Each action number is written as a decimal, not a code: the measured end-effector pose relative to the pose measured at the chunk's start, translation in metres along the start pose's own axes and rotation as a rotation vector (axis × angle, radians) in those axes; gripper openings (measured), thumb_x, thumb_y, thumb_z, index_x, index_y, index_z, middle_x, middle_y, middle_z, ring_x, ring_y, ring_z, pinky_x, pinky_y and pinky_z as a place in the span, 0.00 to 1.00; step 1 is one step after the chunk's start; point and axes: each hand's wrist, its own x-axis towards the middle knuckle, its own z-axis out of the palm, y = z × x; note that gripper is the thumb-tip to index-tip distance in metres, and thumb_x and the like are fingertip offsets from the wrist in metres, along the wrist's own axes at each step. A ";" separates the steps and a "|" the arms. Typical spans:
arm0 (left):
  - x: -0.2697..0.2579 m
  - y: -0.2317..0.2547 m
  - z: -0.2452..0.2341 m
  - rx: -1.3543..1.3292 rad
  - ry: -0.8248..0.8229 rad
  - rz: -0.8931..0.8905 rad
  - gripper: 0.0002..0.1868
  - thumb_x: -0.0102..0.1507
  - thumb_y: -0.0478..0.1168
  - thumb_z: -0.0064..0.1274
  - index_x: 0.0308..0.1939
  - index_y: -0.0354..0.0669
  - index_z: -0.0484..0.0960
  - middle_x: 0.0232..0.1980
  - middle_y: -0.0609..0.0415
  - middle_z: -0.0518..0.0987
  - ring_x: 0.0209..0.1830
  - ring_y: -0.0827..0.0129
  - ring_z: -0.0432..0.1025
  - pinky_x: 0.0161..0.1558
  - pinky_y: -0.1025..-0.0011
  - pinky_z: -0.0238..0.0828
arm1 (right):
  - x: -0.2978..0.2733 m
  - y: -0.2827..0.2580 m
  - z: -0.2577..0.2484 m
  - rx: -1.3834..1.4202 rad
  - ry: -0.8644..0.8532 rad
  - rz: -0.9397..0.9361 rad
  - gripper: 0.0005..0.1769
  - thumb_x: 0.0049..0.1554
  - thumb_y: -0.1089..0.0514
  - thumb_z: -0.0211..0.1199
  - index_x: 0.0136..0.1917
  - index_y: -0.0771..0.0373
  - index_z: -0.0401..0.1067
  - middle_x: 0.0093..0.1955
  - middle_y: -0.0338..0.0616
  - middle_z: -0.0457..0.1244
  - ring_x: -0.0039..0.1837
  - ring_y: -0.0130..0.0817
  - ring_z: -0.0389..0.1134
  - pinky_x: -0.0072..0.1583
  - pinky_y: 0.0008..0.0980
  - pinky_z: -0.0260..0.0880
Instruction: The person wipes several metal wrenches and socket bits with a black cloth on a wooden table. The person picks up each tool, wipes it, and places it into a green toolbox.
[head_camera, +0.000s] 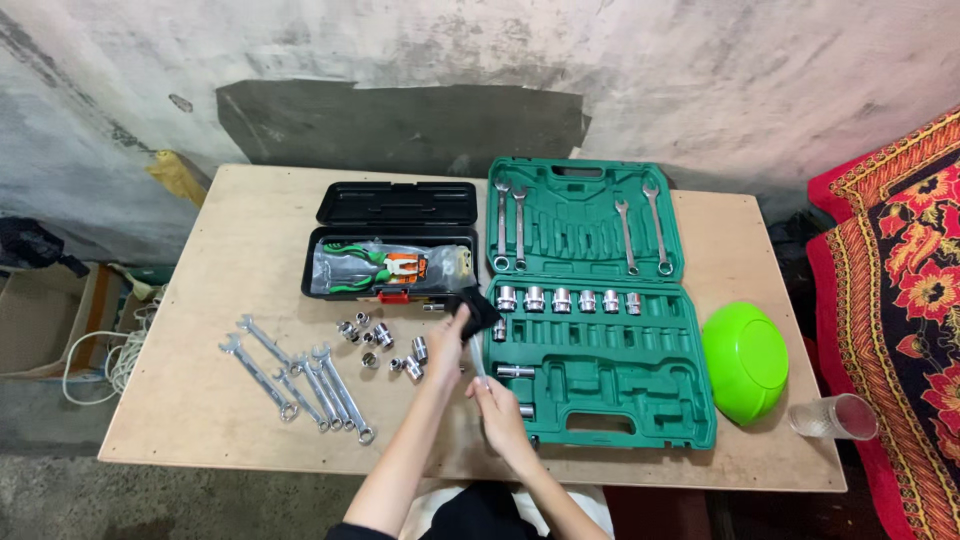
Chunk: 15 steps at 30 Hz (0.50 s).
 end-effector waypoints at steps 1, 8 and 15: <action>0.000 -0.002 0.001 0.018 -0.042 -0.041 0.19 0.64 0.55 0.58 0.31 0.43 0.84 0.23 0.63 0.75 0.16 0.80 0.62 0.18 0.78 0.50 | 0.003 0.000 -0.004 -0.035 0.002 -0.036 0.19 0.67 0.48 0.49 0.42 0.60 0.72 0.28 0.30 0.54 0.32 0.18 0.53 0.35 0.24 0.53; 0.001 -0.025 0.006 0.080 -0.229 -0.014 0.20 0.66 0.52 0.58 0.38 0.36 0.84 0.31 0.60 0.80 0.27 0.79 0.68 0.29 0.77 0.62 | 0.009 0.010 -0.015 0.107 0.074 0.036 0.18 0.68 0.48 0.51 0.43 0.61 0.72 0.28 0.28 0.52 0.31 0.18 0.50 0.33 0.25 0.48; 0.003 -0.032 0.007 -0.026 -0.168 -0.056 0.21 0.65 0.53 0.55 0.44 0.36 0.85 0.38 0.61 0.84 0.35 0.78 0.72 0.38 0.75 0.68 | 0.012 0.014 -0.022 0.193 0.040 0.060 0.18 0.68 0.49 0.52 0.43 0.62 0.72 0.27 0.26 0.49 0.30 0.16 0.47 0.32 0.24 0.44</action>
